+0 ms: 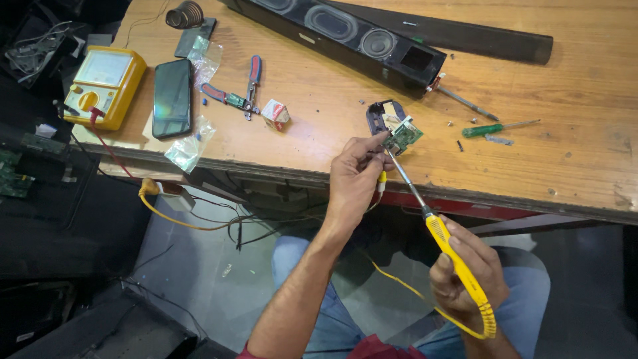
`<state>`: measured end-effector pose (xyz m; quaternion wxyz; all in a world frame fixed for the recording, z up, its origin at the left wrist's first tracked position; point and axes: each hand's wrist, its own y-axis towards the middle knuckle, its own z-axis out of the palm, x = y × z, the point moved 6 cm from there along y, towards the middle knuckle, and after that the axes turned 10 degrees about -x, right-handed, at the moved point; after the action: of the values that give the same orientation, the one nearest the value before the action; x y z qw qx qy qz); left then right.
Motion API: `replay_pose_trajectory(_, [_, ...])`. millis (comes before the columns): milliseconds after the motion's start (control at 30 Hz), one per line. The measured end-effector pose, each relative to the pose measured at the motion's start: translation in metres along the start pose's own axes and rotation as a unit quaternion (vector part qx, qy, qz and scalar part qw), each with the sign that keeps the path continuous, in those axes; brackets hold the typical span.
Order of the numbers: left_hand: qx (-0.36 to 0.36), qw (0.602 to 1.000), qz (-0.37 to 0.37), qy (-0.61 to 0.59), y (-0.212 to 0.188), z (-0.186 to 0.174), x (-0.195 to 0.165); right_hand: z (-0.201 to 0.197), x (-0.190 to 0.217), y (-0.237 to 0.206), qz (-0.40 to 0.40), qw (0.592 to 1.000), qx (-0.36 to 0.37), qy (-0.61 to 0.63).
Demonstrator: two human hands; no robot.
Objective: The person solders components on a small green circuit board with a soldering iron, holding the board over the workbench. They then set the board down, handle the multimeter and its probes, and prepare the test leads to check the board.
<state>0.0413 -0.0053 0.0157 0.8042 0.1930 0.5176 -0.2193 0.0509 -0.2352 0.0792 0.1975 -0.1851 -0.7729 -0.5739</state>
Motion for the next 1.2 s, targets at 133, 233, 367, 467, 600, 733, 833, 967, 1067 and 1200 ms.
replay_pose_trajectory(133, [-0.001,1.0,-0.005,0.01,0.0,0.0,-0.005,-0.001,-0.003,-0.001,0.008,1.0,-0.002,-0.015])
replay_pose_trajectory(233, [0.008,1.0,-0.008,0.006,0.0,0.0,-0.01,-0.001,-0.006,-0.002,0.031,0.999,-0.01,0.013])
replay_pose_trajectory(367, [0.02,0.999,-0.028,-0.006,0.0,0.001,-0.012,-0.002,-0.008,-0.004,0.035,0.999,-0.002,0.029])
replay_pose_trajectory(467, [0.017,0.999,-0.045,-0.007,0.0,0.0,-0.011,-0.004,-0.012,-0.006,0.06,0.997,-0.013,0.045])
replay_pose_trajectory(600, [0.008,0.997,-0.077,0.002,-0.001,-0.001,-0.007,-0.005,-0.013,-0.007,0.051,0.998,-0.016,0.029])
replay_pose_trajectory(733, [0.008,0.997,-0.076,-0.001,0.0,-0.001,-0.006,-0.004,-0.012,-0.006,0.042,0.998,-0.016,0.043])
replay_pose_trajectory(833, [0.008,0.997,-0.074,0.0,0.0,-0.001,-0.005,-0.004,-0.013,-0.006,0.05,0.997,-0.022,0.049])
replay_pose_trajectory(967, [0.008,0.997,-0.074,0.002,0.0,-0.001,-0.004,-0.005,-0.014,-0.009,0.041,0.998,-0.007,0.041])
replay_pose_trajectory(1067, [0.01,0.998,-0.07,-0.001,-0.001,-0.001,-0.005,-0.005,-0.017,-0.011,0.042,0.998,-0.008,0.038])
replay_pose_trajectory(1200, [0.008,0.997,-0.073,-0.005,0.0,-0.001,-0.004,-0.005,-0.022,-0.011,0.08,0.994,0.003,0.068])
